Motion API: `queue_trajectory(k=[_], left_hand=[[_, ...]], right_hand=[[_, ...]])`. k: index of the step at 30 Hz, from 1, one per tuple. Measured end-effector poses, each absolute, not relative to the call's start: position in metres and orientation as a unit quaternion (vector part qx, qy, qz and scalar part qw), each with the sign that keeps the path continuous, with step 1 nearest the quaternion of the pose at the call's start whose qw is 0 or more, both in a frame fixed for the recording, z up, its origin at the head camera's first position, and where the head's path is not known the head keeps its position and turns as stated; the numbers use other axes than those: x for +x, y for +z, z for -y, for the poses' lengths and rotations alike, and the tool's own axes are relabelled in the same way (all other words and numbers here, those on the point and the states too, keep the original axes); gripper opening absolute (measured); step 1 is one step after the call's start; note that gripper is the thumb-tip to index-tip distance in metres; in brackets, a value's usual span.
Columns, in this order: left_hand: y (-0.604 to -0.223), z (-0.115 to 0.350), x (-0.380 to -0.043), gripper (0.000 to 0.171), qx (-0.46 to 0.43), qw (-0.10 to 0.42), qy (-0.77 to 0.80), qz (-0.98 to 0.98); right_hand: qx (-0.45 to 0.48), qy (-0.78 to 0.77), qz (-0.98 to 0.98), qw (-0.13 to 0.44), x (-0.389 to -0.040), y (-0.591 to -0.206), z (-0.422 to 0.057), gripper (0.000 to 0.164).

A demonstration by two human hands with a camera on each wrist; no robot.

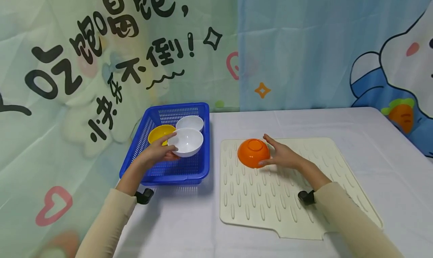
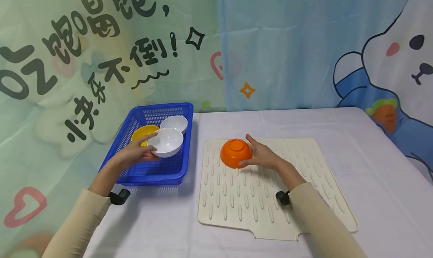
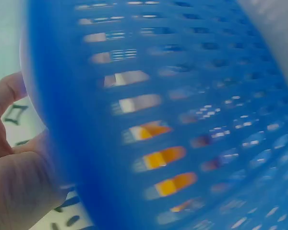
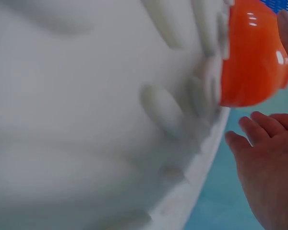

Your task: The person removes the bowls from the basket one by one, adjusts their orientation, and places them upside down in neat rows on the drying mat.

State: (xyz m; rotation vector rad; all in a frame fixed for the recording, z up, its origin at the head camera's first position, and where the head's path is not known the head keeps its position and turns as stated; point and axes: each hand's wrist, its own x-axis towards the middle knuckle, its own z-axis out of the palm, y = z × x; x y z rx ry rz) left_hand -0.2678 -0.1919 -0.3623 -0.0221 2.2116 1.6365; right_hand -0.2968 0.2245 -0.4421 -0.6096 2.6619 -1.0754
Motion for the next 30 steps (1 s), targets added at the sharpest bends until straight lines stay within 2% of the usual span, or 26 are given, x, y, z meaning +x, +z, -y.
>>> queue_trajectory(k=[8, 17, 20, 23, 27, 30], left_hand=[[-0.325, 0.176, -0.254, 0.065, 0.051, 0.184, 0.576, -0.795], [-0.299, 0.141, -0.232, 0.063, 0.139, 0.208, 0.543, -0.802], [-0.294, 0.129, -0.223, 0.063, 0.155, 0.223, 0.542, -0.795], [-0.290, 0.118, -0.214, 0.064, 0.173, 0.242, 0.535, -0.790], [-0.286, 0.104, -0.199, 0.063, 0.211, 0.268, 0.515, -0.786], [-0.283, 0.094, -0.189, 0.063, 0.233, 0.287, 0.506, -0.779]], right_hand=[[-0.276, -0.326, -0.904, -0.038, -0.280, -0.401, -0.229, 0.105], [-0.397, -0.280, -0.857, -0.171, -0.245, -0.349, -0.213, 0.102], [-0.462, -0.262, -0.813, -0.239, -0.228, -0.337, -0.204, 0.093], [-0.513, -0.242, -0.754, -0.332, -0.209, -0.332, -0.192, 0.080], [-0.538, -0.193, -0.678, -0.462, -0.185, -0.333, -0.180, 0.060], [-0.547, -0.161, -0.629, -0.528, -0.170, -0.336, -0.175, 0.048]])
